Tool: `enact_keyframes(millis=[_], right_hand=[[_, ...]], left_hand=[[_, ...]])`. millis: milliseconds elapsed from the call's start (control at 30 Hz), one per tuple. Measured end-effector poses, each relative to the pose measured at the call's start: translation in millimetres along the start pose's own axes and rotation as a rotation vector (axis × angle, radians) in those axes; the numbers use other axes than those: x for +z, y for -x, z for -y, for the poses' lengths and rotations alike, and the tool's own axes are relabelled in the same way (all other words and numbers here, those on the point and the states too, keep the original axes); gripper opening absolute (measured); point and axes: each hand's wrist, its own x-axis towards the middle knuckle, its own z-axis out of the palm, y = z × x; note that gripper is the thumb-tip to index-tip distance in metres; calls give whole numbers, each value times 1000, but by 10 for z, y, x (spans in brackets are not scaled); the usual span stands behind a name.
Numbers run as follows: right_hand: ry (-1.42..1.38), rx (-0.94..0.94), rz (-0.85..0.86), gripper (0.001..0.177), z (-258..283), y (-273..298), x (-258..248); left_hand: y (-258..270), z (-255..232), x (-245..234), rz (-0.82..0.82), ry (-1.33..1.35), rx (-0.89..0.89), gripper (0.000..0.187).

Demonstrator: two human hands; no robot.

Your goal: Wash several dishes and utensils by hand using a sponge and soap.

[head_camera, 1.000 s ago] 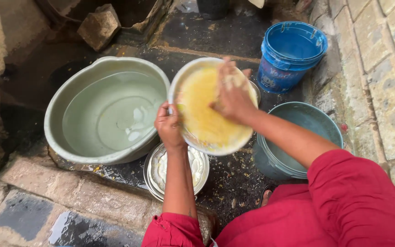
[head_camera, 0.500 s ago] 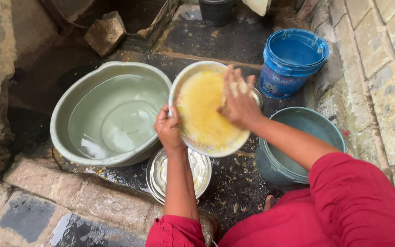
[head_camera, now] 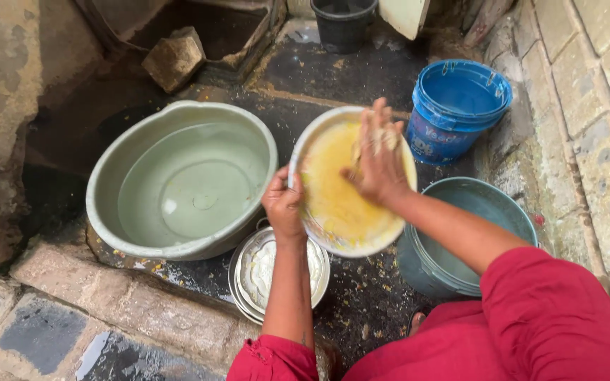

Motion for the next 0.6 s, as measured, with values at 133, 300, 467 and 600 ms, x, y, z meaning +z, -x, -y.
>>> enact_keyframes(millis=[133, 300, 467, 600], right_hand=[[-149, -228, 281, 109, 479, 271, 42], [-417, -647, 594, 99, 666, 175, -330], [-325, -544, 302, 76, 102, -59, -340], [-404, -308, 370, 17, 279, -377, -809]], left_hand=[[21, 7, 83, 66, -39, -11, 25], [-261, 58, -496, -243, -204, -20, 30], [-416, -387, -579, -262, 126, -104, 50], [-411, -439, -453, -298, 219, -576, 63]])
